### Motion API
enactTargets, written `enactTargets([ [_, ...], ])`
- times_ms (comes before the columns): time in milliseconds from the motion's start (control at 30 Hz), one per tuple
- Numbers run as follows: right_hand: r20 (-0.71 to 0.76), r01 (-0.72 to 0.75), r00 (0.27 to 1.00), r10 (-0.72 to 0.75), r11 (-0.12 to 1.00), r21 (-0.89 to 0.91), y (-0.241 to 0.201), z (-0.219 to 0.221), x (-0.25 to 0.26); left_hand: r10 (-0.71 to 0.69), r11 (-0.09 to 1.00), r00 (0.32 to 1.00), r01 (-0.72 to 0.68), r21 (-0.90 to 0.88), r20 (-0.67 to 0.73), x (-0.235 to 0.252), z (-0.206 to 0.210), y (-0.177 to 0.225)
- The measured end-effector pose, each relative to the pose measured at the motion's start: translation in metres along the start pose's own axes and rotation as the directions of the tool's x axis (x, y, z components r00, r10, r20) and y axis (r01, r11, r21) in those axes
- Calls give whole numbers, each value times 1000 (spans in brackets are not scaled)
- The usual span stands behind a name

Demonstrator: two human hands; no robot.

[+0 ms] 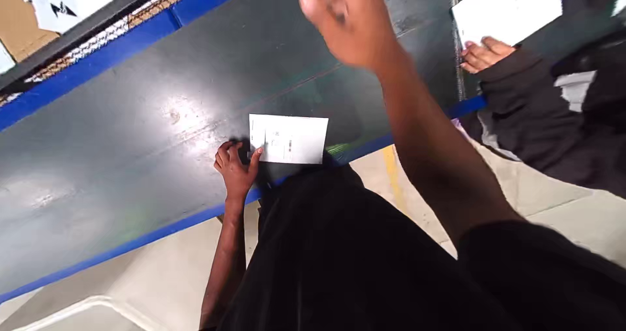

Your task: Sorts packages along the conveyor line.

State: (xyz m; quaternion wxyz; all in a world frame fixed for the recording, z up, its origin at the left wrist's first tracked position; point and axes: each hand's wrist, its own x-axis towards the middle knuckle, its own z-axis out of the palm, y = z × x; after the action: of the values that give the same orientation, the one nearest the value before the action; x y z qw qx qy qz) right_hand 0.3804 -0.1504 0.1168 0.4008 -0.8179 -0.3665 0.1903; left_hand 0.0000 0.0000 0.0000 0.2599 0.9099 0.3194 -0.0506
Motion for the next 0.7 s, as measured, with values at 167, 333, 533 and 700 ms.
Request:
enactTargets([
  [167, 118, -278, 953, 279, 960, -21, 31, 90, -176, -110, 994, 977, 112, 3, 184, -20, -15, -29],
  [333, 92, -170, 978, 188, 970, -174, 17, 166, -241, 52, 921, 976, 35, -389, 212, -28, -33, -40],
  [533, 192, -263, 956, 223, 939, 221, 7, 160, -243, 139, 596, 982, 22, -803, 131, 43, -110, -27],
  [700, -32, -331, 940, 340, 930, 162, 37, 99, -254, -265, 538, 953, 21, -842, -145, 171, -173, -7],
])
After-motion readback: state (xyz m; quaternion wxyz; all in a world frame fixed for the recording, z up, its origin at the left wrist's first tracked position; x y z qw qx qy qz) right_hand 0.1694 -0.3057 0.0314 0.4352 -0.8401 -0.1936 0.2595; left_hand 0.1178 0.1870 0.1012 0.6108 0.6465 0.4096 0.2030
